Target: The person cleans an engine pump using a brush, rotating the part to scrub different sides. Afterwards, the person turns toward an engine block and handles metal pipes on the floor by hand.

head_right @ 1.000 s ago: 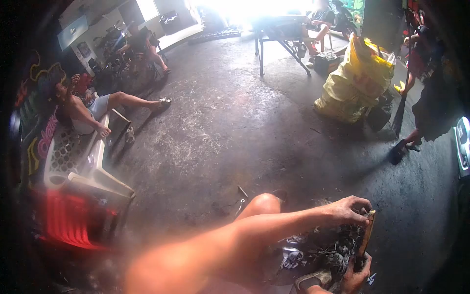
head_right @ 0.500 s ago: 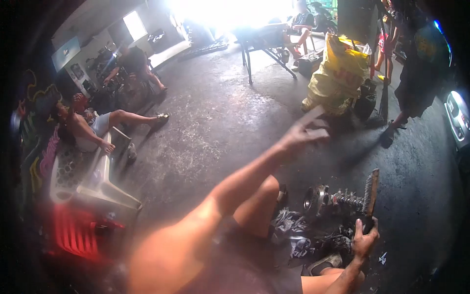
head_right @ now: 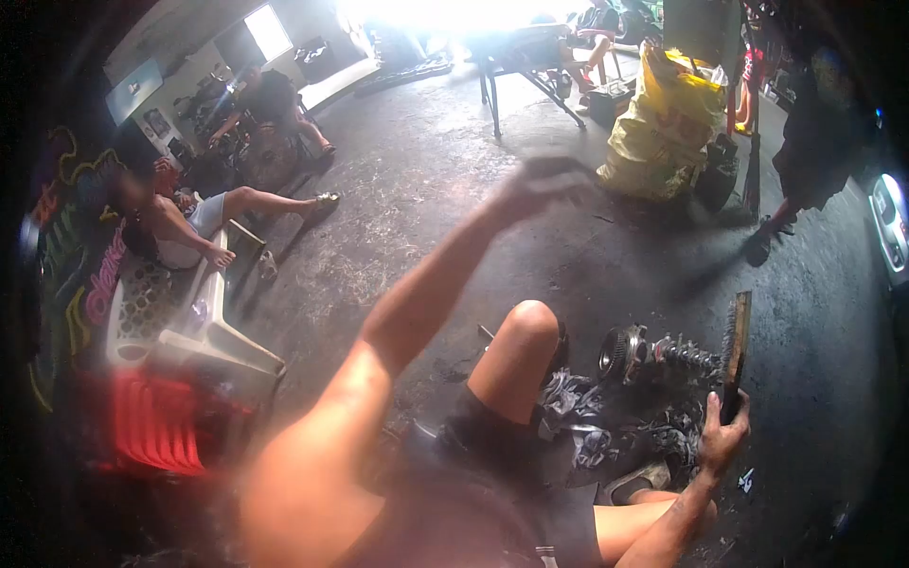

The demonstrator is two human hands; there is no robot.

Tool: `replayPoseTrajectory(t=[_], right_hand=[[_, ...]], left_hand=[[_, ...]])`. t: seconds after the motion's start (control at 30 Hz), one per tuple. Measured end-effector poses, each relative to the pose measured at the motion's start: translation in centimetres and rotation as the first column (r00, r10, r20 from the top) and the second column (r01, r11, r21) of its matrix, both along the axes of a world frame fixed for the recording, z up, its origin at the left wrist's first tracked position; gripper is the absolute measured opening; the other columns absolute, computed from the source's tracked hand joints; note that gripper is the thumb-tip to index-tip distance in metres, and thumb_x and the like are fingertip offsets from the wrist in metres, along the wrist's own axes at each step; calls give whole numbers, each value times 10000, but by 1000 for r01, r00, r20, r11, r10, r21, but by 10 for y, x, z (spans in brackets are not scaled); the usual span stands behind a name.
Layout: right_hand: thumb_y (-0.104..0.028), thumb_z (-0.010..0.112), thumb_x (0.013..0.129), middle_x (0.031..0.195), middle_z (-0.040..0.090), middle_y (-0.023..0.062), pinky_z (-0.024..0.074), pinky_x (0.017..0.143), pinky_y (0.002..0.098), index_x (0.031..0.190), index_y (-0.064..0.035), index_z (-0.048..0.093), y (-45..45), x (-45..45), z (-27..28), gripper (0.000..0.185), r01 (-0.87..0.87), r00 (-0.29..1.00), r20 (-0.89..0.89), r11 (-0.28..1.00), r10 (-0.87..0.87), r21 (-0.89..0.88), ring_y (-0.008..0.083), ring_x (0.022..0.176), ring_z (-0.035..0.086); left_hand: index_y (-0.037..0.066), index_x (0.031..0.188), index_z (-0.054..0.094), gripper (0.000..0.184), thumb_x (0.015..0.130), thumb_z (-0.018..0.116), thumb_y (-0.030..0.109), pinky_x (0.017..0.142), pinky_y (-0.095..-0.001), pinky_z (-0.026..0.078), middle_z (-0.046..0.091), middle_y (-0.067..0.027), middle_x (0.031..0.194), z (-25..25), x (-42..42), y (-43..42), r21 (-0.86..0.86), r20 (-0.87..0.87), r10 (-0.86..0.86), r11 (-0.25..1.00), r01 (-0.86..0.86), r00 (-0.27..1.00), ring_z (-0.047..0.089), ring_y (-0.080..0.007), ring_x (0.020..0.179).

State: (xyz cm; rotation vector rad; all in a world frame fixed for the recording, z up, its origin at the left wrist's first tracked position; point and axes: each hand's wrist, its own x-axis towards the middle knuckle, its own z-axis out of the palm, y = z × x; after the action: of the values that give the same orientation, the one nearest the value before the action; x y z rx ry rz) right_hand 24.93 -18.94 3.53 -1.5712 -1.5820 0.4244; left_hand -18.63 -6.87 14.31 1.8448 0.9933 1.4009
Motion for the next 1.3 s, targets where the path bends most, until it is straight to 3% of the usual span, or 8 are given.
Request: replayPoseTrajectory(t=[0.23,0.33,0.9,1.0,1.03,1.1,1.17,1.3], right_hand=[[-293,679,927,1190,666,253,479,931,435,1225,67,602,-12,26,-12,473,120,991,61,992,-118,-28,411,1093,639],[-316,682,928,1237,635,274,466,956,426,1242,93,581,-14,33,-17,526,136,988,73,991,-135,-9,402,1138,617],[-103,596,969,1297,599,180,402,1054,365,1371,25,508,-17,48,-53,430,41,999,-29,989,-37,140,258,1204,557],[-153,581,962,1325,601,198,434,1030,384,1411,-70,501,-24,34,-40,463,131,991,50,989,-128,-64,301,1217,583],[-188,583,950,1325,601,213,445,1026,405,1408,-121,517,-27,34,-40,468,171,979,133,977,-154,-129,346,1230,583],[-128,568,950,1219,659,191,494,945,361,1383,-91,540,-29,38,-51,436,184,973,179,962,-148,-203,277,1091,653],[-98,564,943,1255,644,204,486,977,373,1371,-78,549,-32,38,-63,428,158,972,205,967,-117,-198,281,1146,639],[-109,586,952,1279,631,207,471,1008,390,1356,-40,551,-34,40,-79,411,136,956,289,957,-59,-256,325,1195,612]], left_hand=[[62,1018,710,152,874,687,105,722,-348,564,733,-76,900,-100,133,-31,-146,-220,-237,967,208,946,708,-182,817],[52,1004,701,150,861,665,82,725,-385,573,738,-123,919,-101,154,-40,-116,-389,-269,963,243,881,727,-258,838],[55,1039,700,297,743,703,32,779,-375,542,715,-116,953,-119,179,2,-81,-368,-289,957,279,884,692,-236,895],[62,1043,725,267,790,660,6,720,-285,542,720,-79,883,-102,185,18,-62,-70,-222,974,218,972,686,-155,794],[35,1054,718,218,846,654,22,724,-275,541,721,-68,883,-95,188,27,171,-35,-153,973,157,988,676,-132,807],[-6,1072,701,188,905,662,72,736,-269,537,724,-66,907,-88,192,40,-115,280,-196,965,236,940,672,-132,807],[-27,1097,685,232,931,679,134,753,-257,531,724,-81,945,-90,183,52,-183,254,-161,960,211,954,668,-128,838],[70,1165,688,300,907,723,221,807,-297,536,735,-62,1021,-101,142,70,-210,-312,-285,951,227,906,677,-150,897]])
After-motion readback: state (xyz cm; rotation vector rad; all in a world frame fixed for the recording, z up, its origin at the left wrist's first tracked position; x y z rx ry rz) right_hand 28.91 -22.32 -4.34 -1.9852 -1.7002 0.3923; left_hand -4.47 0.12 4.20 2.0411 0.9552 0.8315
